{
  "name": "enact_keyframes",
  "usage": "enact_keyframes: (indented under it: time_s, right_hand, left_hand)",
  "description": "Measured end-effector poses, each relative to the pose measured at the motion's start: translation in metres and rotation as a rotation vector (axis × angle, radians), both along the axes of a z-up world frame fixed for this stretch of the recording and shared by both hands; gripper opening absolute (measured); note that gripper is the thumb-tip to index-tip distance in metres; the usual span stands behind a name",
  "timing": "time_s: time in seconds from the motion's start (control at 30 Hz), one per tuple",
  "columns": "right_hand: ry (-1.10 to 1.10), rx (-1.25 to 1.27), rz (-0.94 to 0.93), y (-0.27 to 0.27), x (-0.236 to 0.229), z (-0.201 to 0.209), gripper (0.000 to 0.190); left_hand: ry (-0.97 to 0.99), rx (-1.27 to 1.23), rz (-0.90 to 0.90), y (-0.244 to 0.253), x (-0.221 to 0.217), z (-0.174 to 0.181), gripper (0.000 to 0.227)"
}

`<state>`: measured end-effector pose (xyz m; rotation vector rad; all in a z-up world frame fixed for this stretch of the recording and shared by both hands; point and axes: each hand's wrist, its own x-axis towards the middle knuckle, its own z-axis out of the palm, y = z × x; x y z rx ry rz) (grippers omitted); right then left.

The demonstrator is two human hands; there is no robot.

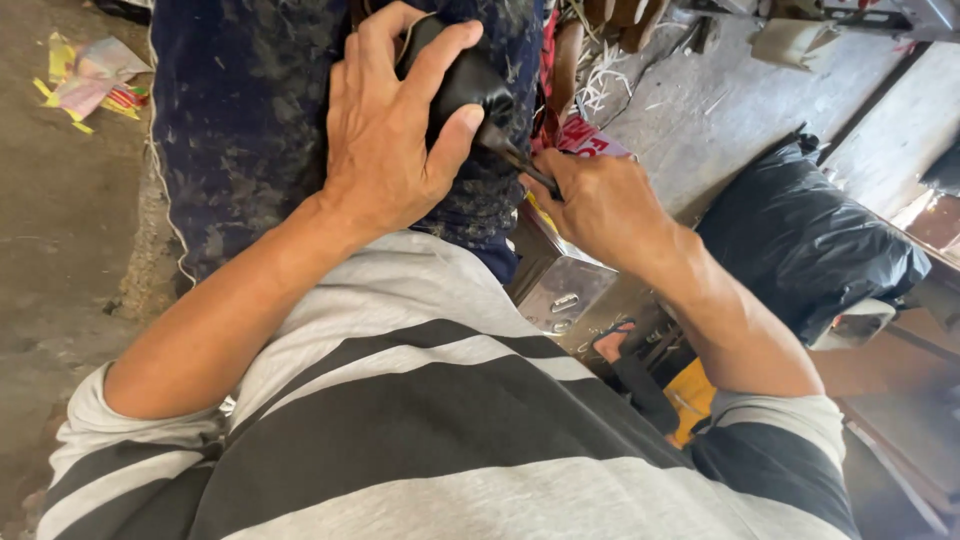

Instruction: Shaping a leather shoe upper over a wooden last using a hammer and pliers in a workshop.

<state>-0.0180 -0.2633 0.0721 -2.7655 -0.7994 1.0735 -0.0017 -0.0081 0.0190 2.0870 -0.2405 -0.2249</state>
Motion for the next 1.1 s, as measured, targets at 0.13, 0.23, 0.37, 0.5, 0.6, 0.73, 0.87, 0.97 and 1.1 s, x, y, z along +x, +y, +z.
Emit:
enact_keyframes:
  time_s: [0.13, 0.23, 0.37, 0.5, 0.6, 0.73, 0.87, 0.97, 1.1]
  right_hand:
    - [0.062, 0.036, -0.019, 0.011, 0.022, -0.002, 0.027]
    - [0.096, 0.105, -0.075, 0.016, 0.016, -0.006, 0.028]
    - [-0.003, 0.138, -0.167, 0.035, 0.007, 0.008, 0.022]
    - [0.268, 0.062, -0.288, 0.041, 0.007, 0.048, 0.039]
    - [0.355, 0.303, -0.414, 0.037, 0.011, 0.042, 0.035]
    - [0.457, 0.256, -0.443, 0.050, 0.030, 0.035, 0.038]
    - [0.593, 0.445, -0.375, 0.048, 0.053, 0.019, 0.047]
    - [0.663, 0.456, -0.238, 0.041, 0.078, 0.014, 0.047]
    - [0.764, 0.390, -0.130, 0.032, 0.115, 0.011, 0.039]
  left_hand:
    - [-0.007, 0.025, 0.006, 0.003, 0.008, -0.001, 0.048]
    - [0.067, 0.009, 0.019, 0.006, 0.008, -0.002, 0.049]
    - [0.068, -0.130, 0.004, 0.015, 0.020, -0.008, 0.050]
    - [0.083, -0.434, -0.046, 0.028, 0.033, -0.017, 0.058]
    - [0.151, -0.465, -0.101, 0.034, 0.034, -0.029, 0.046]
    - [0.164, -0.486, -0.118, 0.032, 0.029, -0.033, 0.055]
    - [0.156, -0.470, -0.111, 0.030, 0.025, -0.034, 0.059]
    - [0.169, -0.452, -0.098, 0.028, 0.024, -0.031, 0.060]
    - [0.207, -0.449, -0.092, 0.027, 0.027, -0.028, 0.062]
